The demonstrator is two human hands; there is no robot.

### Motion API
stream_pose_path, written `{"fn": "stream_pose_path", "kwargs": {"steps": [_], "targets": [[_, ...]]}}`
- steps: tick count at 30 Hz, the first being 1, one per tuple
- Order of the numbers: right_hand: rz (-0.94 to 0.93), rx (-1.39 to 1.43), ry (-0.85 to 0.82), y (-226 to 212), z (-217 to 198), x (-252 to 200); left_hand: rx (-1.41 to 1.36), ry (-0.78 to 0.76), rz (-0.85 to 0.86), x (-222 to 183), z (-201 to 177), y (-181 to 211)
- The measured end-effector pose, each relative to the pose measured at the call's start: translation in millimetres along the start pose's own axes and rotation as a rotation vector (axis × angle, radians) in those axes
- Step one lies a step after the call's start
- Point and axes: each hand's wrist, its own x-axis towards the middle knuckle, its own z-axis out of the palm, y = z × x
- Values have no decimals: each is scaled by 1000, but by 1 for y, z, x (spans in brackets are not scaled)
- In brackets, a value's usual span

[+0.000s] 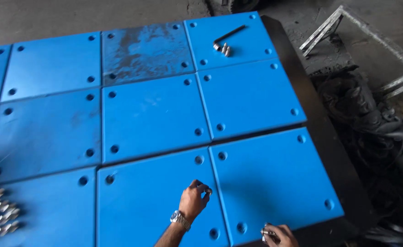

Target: Sorting and arranging metal bolts on blue plastic panels.

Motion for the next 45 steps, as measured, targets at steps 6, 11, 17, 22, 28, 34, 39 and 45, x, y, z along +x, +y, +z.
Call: {"fn": "stream_pose_path", "kwargs": {"steps": [6, 11, 17, 22, 28, 34, 39, 45], "targets": [[123, 38, -62, -139, -109, 168, -128, 169, -7, 107, 35, 47], [-63, -49, -105, -129, -122, 318, -61, 253, 37, 205, 35, 56], [-317, -171, -188, -131, -114, 520, 113, 252, -4, 322, 0, 55], [-440, -154, -199, -161, -98, 677, 287, 257, -8, 451, -40, 34], [-484, -201, -96, -190, -62, 806, 354, 398, -15, 578, -79, 10], [-484, -300, -39, -192, -50, 879, 370, 402, -31, 664, -74, -9], [-470, -362, -54, -170, -42, 881, 347, 346, -111, 672, -55, -16], [-572, -210, 71, -203, -99, 785, 132, 515, 100, 585, -65, -4]]}}
